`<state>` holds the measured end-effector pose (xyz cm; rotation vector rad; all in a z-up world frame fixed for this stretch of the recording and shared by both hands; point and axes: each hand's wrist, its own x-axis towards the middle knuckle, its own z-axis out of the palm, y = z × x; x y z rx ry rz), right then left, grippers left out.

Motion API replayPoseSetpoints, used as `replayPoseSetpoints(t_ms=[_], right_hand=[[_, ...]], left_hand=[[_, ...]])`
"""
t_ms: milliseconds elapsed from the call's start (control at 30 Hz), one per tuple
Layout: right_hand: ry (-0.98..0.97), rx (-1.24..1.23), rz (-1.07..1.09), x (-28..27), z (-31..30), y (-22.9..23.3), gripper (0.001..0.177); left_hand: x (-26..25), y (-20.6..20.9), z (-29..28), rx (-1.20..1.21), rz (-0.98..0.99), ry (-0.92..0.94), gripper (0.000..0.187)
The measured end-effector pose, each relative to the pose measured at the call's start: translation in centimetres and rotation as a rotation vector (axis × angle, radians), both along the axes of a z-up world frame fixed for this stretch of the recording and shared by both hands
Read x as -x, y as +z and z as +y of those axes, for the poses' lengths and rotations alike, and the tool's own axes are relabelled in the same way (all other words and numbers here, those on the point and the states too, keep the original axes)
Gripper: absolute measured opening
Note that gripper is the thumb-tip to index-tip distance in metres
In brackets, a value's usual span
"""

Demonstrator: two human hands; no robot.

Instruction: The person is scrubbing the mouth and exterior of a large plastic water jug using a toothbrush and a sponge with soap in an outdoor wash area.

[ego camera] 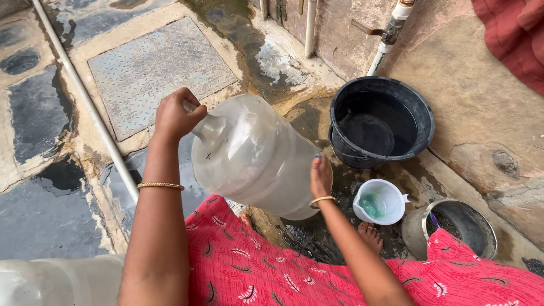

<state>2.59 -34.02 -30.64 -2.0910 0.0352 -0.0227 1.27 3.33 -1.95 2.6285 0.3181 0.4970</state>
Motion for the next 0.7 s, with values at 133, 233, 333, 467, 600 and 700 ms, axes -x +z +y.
replayPoseSetpoints(t_ms=[133, 233, 333, 467, 600, 700], right_hand=[[-0.105, -0.336, 0.477, -1.0, -1.5, 0.5, 0.103], [-0.071, -0.220, 0.217, 1.3, 2.3, 7.4, 0.099], [0.130, -0.338, -0.119, 6.2, 5.8, 16.2, 0.098], [0.291, 0.112, -0.818, 11.2, 6.8, 12.8, 0.082], [0.507, 0.568, -1.196, 9.6, 4.9, 10.2, 0.062], [0.465, 0.408, -0.827, 7.9, 6.8, 20.9, 0.060]], left_hand=[[-0.3, 1.1, -1.6, 0.038, 0.024, 0.044, 0.024], [-1.3, 1.3, -3.8, -0.012, 0.012, 0.043, 0.022], [-1.7, 1.4, -5.8, -0.042, -0.031, -0.010, 0.019], [-1.5, 2.2, -7.2, -0.033, -0.038, 0.064, 0.019], [-2.1, 1.8, -6.2, -0.049, -0.050, -0.051, 0.017], [-2.1, 1.9, -7.0, -0.041, -0.114, -0.152, 0.018]])
